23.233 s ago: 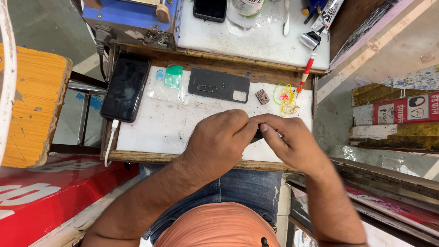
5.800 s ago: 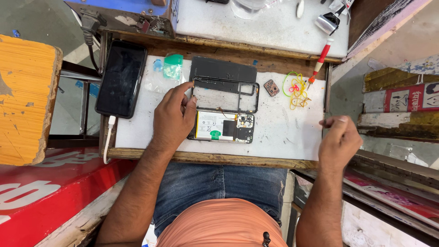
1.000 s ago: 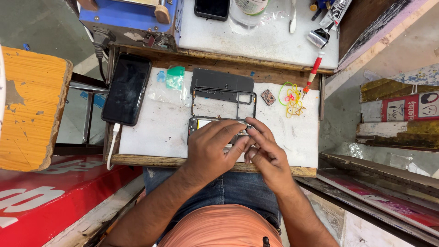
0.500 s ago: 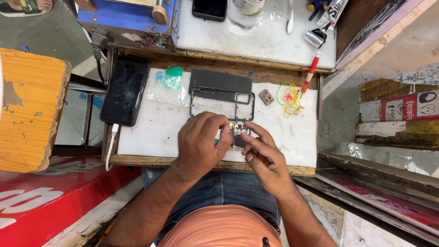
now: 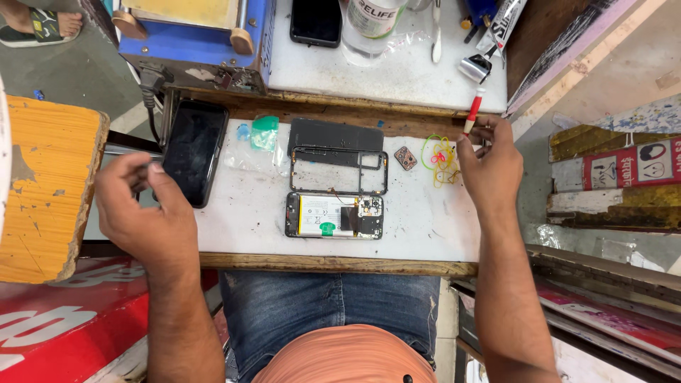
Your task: The person uses a red-handled screwdriver to remove screws from a disassembled smartphone, then detaches the back cover and places it on the table. The person continues to remove additional screws from the internal frame and sets them aside.
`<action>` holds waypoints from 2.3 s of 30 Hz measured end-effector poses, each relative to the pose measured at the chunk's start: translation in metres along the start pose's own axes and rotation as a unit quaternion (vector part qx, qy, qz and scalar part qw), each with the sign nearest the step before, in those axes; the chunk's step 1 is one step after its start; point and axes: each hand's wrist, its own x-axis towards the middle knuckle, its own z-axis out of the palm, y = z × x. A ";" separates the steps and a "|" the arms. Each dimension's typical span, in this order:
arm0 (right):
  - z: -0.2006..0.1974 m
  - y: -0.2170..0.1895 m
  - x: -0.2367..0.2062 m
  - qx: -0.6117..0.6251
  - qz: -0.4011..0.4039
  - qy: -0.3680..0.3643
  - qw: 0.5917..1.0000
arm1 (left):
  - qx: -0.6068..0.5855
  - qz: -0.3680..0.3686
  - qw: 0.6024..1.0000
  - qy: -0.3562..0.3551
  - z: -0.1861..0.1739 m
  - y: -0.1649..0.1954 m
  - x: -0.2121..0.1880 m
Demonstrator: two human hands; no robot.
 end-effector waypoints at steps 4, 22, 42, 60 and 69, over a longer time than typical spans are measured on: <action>0.009 0.005 0.017 0.013 0.058 -0.023 0.998 | -0.009 -0.026 0.999 -0.025 0.003 -0.008 -0.009; 0.032 -0.032 -0.117 0.388 -0.035 -0.113 0.914 | -0.206 -0.103 0.949 -0.216 0.026 0.056 -0.025; 0.044 -0.026 -0.151 0.444 0.012 -0.087 0.892 | -0.114 -0.132 0.981 -0.087 -0.002 0.014 -0.007; 0.042 -0.022 -0.156 0.386 -0.031 -0.172 0.906 | -0.432 -0.047 0.823 -0.366 0.062 0.106 -0.075; 0.048 -0.027 -0.140 0.512 0.138 -0.017 0.848 | -0.350 0.108 0.891 -0.269 0.090 0.109 -0.068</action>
